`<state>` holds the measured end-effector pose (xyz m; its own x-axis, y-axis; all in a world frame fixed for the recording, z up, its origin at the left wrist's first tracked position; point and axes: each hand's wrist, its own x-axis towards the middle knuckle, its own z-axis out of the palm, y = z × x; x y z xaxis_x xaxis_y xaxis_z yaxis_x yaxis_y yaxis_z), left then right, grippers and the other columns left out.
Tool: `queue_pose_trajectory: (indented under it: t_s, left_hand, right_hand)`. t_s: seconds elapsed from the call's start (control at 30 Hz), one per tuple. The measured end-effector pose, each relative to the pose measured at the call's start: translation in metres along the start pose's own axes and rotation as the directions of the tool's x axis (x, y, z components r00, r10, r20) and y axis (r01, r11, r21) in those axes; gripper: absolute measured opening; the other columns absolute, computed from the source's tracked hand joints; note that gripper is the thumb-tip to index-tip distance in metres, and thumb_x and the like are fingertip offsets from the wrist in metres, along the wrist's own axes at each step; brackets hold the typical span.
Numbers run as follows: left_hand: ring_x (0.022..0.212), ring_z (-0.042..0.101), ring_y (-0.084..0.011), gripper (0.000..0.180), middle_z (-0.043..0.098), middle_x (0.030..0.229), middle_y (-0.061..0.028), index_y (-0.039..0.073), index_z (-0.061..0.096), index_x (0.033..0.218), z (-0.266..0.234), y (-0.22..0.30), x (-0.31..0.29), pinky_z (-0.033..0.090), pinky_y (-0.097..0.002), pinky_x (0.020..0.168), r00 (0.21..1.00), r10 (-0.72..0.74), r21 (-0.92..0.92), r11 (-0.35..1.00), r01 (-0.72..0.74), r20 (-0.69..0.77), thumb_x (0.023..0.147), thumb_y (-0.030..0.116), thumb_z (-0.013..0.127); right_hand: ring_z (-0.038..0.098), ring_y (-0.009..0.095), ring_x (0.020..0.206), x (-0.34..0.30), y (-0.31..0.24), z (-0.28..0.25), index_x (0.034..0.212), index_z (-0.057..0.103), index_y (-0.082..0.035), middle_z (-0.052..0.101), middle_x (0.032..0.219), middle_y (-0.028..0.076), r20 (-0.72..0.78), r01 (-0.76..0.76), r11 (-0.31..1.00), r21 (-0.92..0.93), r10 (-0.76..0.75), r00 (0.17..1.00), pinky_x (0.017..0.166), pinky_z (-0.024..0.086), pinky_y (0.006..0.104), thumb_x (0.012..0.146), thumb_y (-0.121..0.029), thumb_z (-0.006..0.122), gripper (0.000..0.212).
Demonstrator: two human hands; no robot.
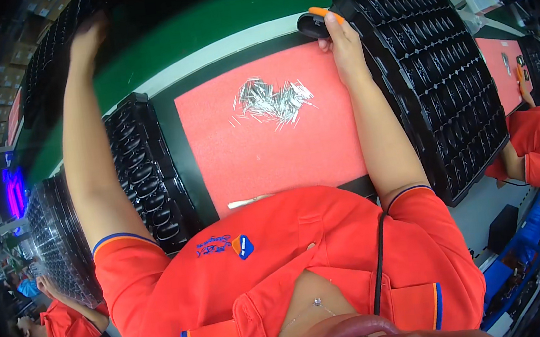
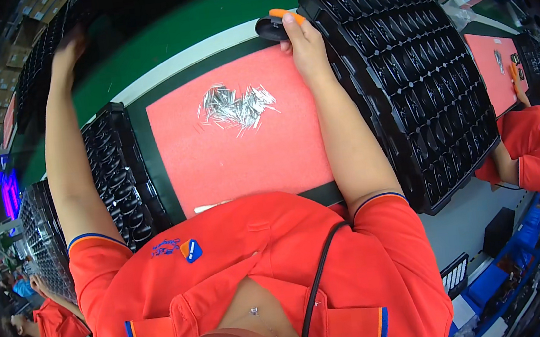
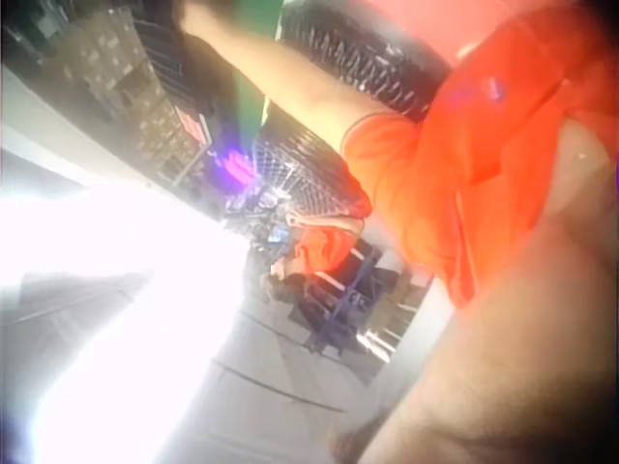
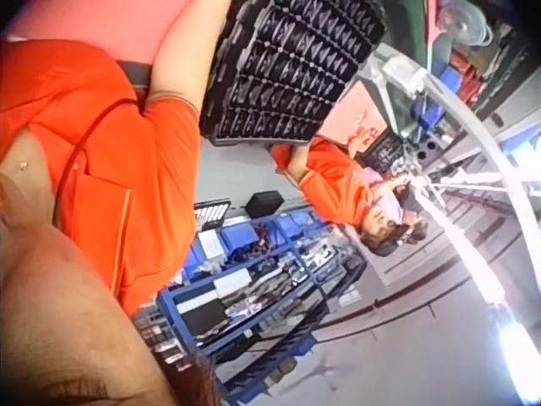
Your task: Assembling electronic components using a hand-held jig and placing the finished parts into organized trays on a factory assembly line.
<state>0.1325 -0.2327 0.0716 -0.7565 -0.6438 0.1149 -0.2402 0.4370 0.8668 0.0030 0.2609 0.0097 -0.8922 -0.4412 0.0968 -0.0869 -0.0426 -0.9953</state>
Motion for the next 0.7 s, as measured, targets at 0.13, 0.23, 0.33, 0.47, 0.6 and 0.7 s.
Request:
queue_pose_trajectory:
  t_s: [0.13,0.23,0.33,0.47,0.6,0.7]
  left_hand:
    - [0.090,0.061,-0.0160,0.026,0.063,0.094,-0.0035,0.008,0.058,0.102,0.124,0.138,-0.072,0.046,-0.0313,0.078,0.974,0.096,-0.416,0.909,-0.003,0.204,0.095,0.032,0.050]
    - [0.094,0.059,-0.0135,0.025,0.063,0.099,-0.0032,0.009,0.055,0.110,0.185,0.116,-0.081,0.045,-0.0285,0.081,0.913,0.236,-0.727,0.681,0.089,0.333,0.096,0.028,0.049]
    - [0.085,0.059,-0.0162,0.028,0.060,0.093,-0.0075,0.003,0.055,0.105,0.238,0.132,-0.127,0.046,-0.0265,0.073,0.957,0.004,-0.798,0.554,0.239,0.290,0.098,0.028,0.044]
    - [0.092,0.059,-0.0178,0.030,0.059,0.100,-0.0101,0.000,0.050,0.119,0.261,0.120,-0.152,0.047,-0.0275,0.077,0.931,-0.066,-0.803,0.486,0.344,0.359,0.099,0.021,0.043]
    - [0.101,0.056,-0.0162,0.047,0.056,0.111,-0.0106,-0.002,0.034,0.138,0.274,0.124,-0.168,0.045,-0.0291,0.088,0.932,-0.001,-0.804,0.506,0.313,0.362,0.098,0.021,0.044]
    - [0.106,0.054,-0.0134,0.047,0.056,0.118,-0.0098,0.000,0.040,0.136,0.277,0.125,-0.173,0.041,-0.0262,0.098,0.921,0.052,-0.650,0.724,0.231,0.385,0.096,0.023,0.050]
  right_hand:
    - [0.045,0.005,0.063,0.003,-0.003,0.005,0.116,0.059,-0.003,0.051,0.070,-0.002,0.015,0.001,0.999,0.035,-0.001,1.000,0.059,0.038,0.0197,0.096,-0.042,0.043,0.047]
    - [0.047,0.006,0.064,0.006,-0.002,0.010,0.115,0.058,-0.002,0.053,0.073,0.000,-0.008,-0.038,0.996,0.079,0.039,0.999,0.060,0.040,0.0205,0.096,-0.040,0.046,0.044]
    - [0.051,0.006,0.067,0.002,-0.008,0.004,0.113,0.056,-0.002,0.055,0.077,0.001,-0.051,-0.044,0.984,0.171,0.053,0.997,0.061,0.042,0.0209,0.095,-0.033,0.051,0.036]
    - [0.053,0.006,0.067,-0.002,-0.016,0.005,0.115,0.055,-0.002,0.057,0.081,0.001,-0.085,-0.080,0.964,0.252,0.104,0.991,0.062,0.041,0.0203,0.093,-0.027,0.054,0.033]
    - [0.053,0.005,0.068,-0.007,-0.025,0.005,0.118,0.055,-0.001,0.059,0.079,0.001,-0.120,-0.030,0.992,0.122,0.045,0.992,0.063,0.041,0.0197,0.092,-0.025,0.056,0.036]
    - [0.053,0.005,0.069,-0.008,-0.030,0.008,0.119,0.056,0.000,0.059,0.076,0.000,-0.162,0.062,0.998,0.025,-0.057,0.985,0.064,0.041,0.0195,0.092,-0.025,0.057,0.037]
